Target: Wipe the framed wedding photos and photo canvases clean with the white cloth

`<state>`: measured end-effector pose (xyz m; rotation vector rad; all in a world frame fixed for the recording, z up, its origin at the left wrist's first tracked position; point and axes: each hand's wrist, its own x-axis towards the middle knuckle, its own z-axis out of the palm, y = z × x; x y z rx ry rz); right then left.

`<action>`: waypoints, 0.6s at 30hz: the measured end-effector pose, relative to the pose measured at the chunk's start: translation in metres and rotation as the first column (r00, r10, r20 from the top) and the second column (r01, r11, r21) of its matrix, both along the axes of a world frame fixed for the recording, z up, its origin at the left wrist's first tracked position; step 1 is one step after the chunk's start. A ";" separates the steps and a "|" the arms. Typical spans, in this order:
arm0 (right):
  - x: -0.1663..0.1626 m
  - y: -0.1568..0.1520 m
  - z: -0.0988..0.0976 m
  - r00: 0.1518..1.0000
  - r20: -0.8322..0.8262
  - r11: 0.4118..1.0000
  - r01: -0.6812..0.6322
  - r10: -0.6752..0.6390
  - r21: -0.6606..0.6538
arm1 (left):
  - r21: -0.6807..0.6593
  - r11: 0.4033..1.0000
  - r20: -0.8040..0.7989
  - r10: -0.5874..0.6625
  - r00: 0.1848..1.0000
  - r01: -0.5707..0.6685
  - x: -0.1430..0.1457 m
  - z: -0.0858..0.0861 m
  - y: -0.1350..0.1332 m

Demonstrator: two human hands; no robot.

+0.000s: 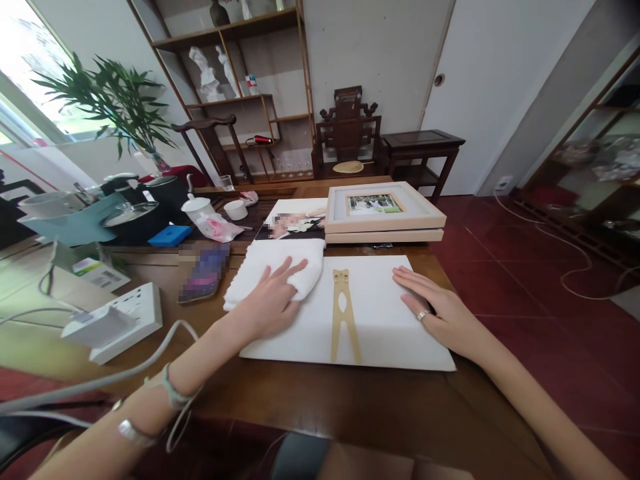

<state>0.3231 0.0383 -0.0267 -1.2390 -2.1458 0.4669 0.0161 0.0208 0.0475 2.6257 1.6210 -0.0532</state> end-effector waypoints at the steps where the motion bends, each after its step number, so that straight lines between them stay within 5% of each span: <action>1: 0.000 0.000 0.000 1.000 -0.003 1.000 -0.001 0.001 0.004 | 0.010 1.000 0.002 0.005 1.000 -0.005 -0.001 0.000 0.004; 6: -0.001 -0.001 0.002 1.000 -0.008 1.000 -0.002 0.002 0.005 | 0.062 0.996 0.012 0.063 0.998 -0.063 0.007 -0.006 -0.010; 14: 0.000 -0.001 0.002 0.999 0.036 1.000 0.003 -0.002 -0.015 | 0.085 0.994 0.118 -0.073 0.990 0.063 0.018 -0.014 -0.096; 18: 0.000 0.000 0.001 0.999 0.036 1.000 0.001 0.000 -0.011 | 0.075 0.996 0.102 -0.054 0.993 0.047 0.015 -0.014 -0.091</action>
